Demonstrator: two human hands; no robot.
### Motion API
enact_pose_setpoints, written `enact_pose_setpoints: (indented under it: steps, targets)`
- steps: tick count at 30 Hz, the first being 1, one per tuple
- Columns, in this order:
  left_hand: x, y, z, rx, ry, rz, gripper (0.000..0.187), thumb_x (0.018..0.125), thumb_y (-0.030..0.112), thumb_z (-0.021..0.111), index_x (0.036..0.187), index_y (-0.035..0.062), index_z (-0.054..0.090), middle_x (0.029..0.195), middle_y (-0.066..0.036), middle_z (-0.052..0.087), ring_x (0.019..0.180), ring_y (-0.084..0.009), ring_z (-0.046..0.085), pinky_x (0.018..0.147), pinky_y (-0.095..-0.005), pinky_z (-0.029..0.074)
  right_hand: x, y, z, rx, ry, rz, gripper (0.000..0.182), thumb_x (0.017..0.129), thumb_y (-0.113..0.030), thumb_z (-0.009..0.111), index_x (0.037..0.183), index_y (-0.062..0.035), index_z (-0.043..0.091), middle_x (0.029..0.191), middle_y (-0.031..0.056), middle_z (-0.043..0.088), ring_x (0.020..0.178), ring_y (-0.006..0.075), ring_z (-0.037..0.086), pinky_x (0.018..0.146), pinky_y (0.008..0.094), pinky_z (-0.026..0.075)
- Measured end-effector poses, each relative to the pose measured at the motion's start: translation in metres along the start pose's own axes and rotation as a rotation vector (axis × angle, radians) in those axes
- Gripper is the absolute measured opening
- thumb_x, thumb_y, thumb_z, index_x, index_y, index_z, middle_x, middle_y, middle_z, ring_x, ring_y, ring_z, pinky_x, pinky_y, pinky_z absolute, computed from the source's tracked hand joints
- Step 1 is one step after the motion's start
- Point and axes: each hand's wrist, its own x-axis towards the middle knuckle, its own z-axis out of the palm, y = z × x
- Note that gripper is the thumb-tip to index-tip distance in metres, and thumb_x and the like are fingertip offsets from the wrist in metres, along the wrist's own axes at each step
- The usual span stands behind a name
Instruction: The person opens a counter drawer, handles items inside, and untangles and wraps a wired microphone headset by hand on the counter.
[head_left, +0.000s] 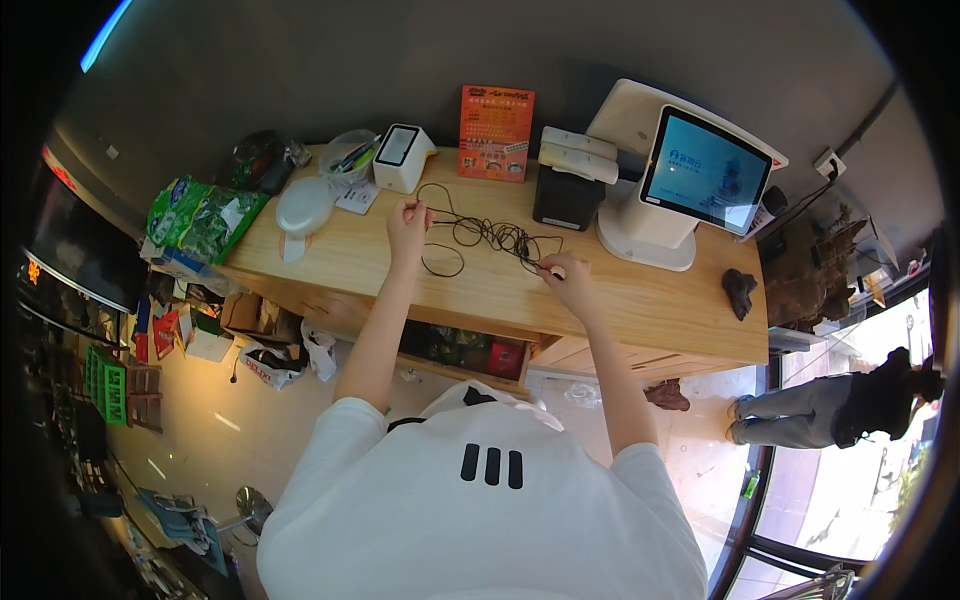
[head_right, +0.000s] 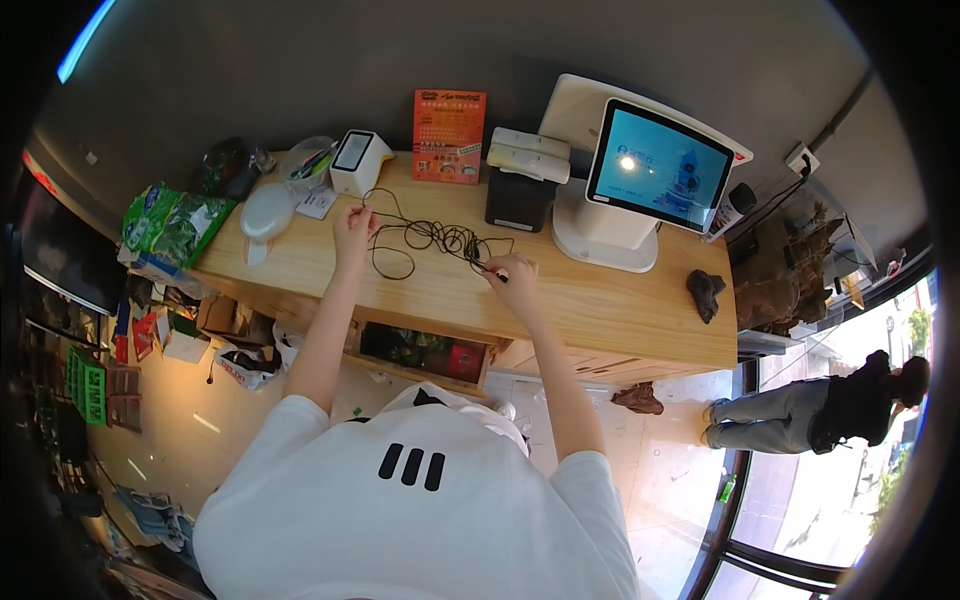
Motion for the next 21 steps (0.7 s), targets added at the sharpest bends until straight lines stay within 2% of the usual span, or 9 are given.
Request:
enact_pose_setpoints:
  steps: [2, 4, 7, 10, 14, 16, 17, 19, 21]
  targets:
    - [0.009, 0.003, -0.019, -0.015, 0.048, -0.033, 0.009, 0.09, 0.008, 0.054, 0.084, 0.0014, 0.05, 0.069, -0.006, 0.059, 0.06, -0.0104, 0.054, 0.054, -0.0232, 0.042, -0.002, 0.009, -0.019, 0.298, 0.061, 0.047, 0.013, 0.075, -0.011, 0.069, 0.087, -0.0047, 0.068, 0.079, 0.0076, 0.066, 0.081, 0.0227, 0.059, 0.075, 0.0346, 0.044]
    - [0.018, 0.007, -0.037, -0.065, 0.126, -0.197, 0.008, 0.089, 0.008, 0.055, 0.085, 0.0025, 0.052, 0.068, -0.004, 0.059, 0.059, -0.0103, 0.054, 0.053, -0.0219, 0.041, -0.004, 0.023, -0.033, 0.288, 0.088, 0.07, 0.016, 0.076, -0.01, 0.069, 0.091, -0.0024, 0.067, 0.08, 0.0092, 0.067, 0.076, 0.02, 0.062, 0.071, 0.0299, 0.046]
    - [0.034, 0.002, -0.062, -0.122, 0.236, -0.219, 0.009, 0.089, 0.01, 0.055, 0.084, 0.0022, 0.052, 0.072, -0.004, 0.059, 0.06, -0.0105, 0.054, 0.052, -0.0208, 0.041, -0.005, 0.028, -0.056, 0.364, 0.13, 0.185, 0.014, 0.081, -0.008, 0.065, 0.09, 0.0019, 0.065, 0.077, 0.0074, 0.066, 0.074, 0.0156, 0.063, 0.071, 0.0265, 0.047]
    - [0.055, -0.006, -0.094, -0.341, 0.39, -0.162, 0.011, 0.089, 0.011, 0.055, 0.083, 0.0017, 0.053, 0.076, -0.005, 0.06, 0.062, -0.0114, 0.055, 0.053, -0.0206, 0.041, -0.006, 0.054, -0.061, 0.419, 0.241, 0.21, 0.011, 0.082, -0.006, 0.063, 0.09, 0.0023, 0.063, 0.074, 0.0058, 0.064, 0.071, 0.0128, 0.06, 0.069, 0.0259, 0.047]
    - [0.079, -0.018, -0.126, -0.372, 0.567, -0.096, 0.011, 0.088, 0.01, 0.056, 0.083, 0.0006, 0.053, 0.078, -0.007, 0.059, 0.065, -0.0124, 0.057, 0.055, -0.0218, 0.044, -0.009, 0.079, -0.063, 0.537, 0.257, 0.31, 0.007, 0.083, -0.002, 0.061, 0.087, 0.0035, 0.061, 0.073, 0.0055, 0.062, 0.069, 0.0095, 0.058, 0.066, 0.0229, 0.046]
    - [0.079, -0.02, -0.128, -0.309, 0.314, -0.153, 0.02, 0.087, 0.011, 0.06, 0.098, -0.002, 0.052, 0.082, -0.009, 0.06, 0.069, -0.013, 0.058, 0.06, -0.023, 0.047, -0.007, 0.076, -0.06, 0.569, 0.23, 0.301, 0.007, 0.084, -0.002, 0.061, 0.088, 0.0036, 0.061, 0.074, 0.0056, 0.062, 0.07, 0.0097, 0.058, 0.066, 0.0227, 0.047]
    - [0.074, -0.03, -0.117, -0.18, 0.263, -0.191, 0.045, 0.085, 0.016, 0.063, 0.119, -0.0052, 0.041, 0.093, -0.013, 0.06, 0.076, -0.0159, 0.06, 0.064, -0.025, 0.05, -0.005, 0.074, -0.057, 0.602, 0.2, 0.291, 0.007, 0.084, -0.001, 0.061, 0.088, 0.0037, 0.061, 0.075, 0.0057, 0.062, 0.07, 0.0099, 0.058, 0.065, 0.0226, 0.047]
    - [0.024, 0.014, -0.051, 0.011, 0.193, -0.327, 0.066, 0.085, 0.02, 0.065, 0.131, -0.0067, 0.027, 0.105, -0.015, 0.058, 0.088, -0.0195, 0.059, 0.07, -0.0274, 0.05, 0.002, 0.065, -0.053, 0.652, 0.167, 0.272, 0.007, 0.084, -0.001, 0.062, 0.088, 0.0034, 0.061, 0.075, 0.0054, 0.063, 0.071, 0.01, 0.059, 0.066, 0.0227, 0.047]
    - [-0.008, 0.003, -0.018, 0.159, -0.062, -0.159, 0.063, 0.084, 0.022, 0.066, 0.13, -0.0063, 0.033, 0.111, -0.015, 0.057, 0.098, -0.022, 0.057, 0.077, -0.0303, 0.049, 0.007, 0.053, -0.05, 0.7, 0.128, 0.253, 0.007, 0.084, -0.001, 0.062, 0.089, 0.0031, 0.061, 0.076, 0.0051, 0.063, 0.071, 0.0102, 0.059, 0.066, 0.0229, 0.047]
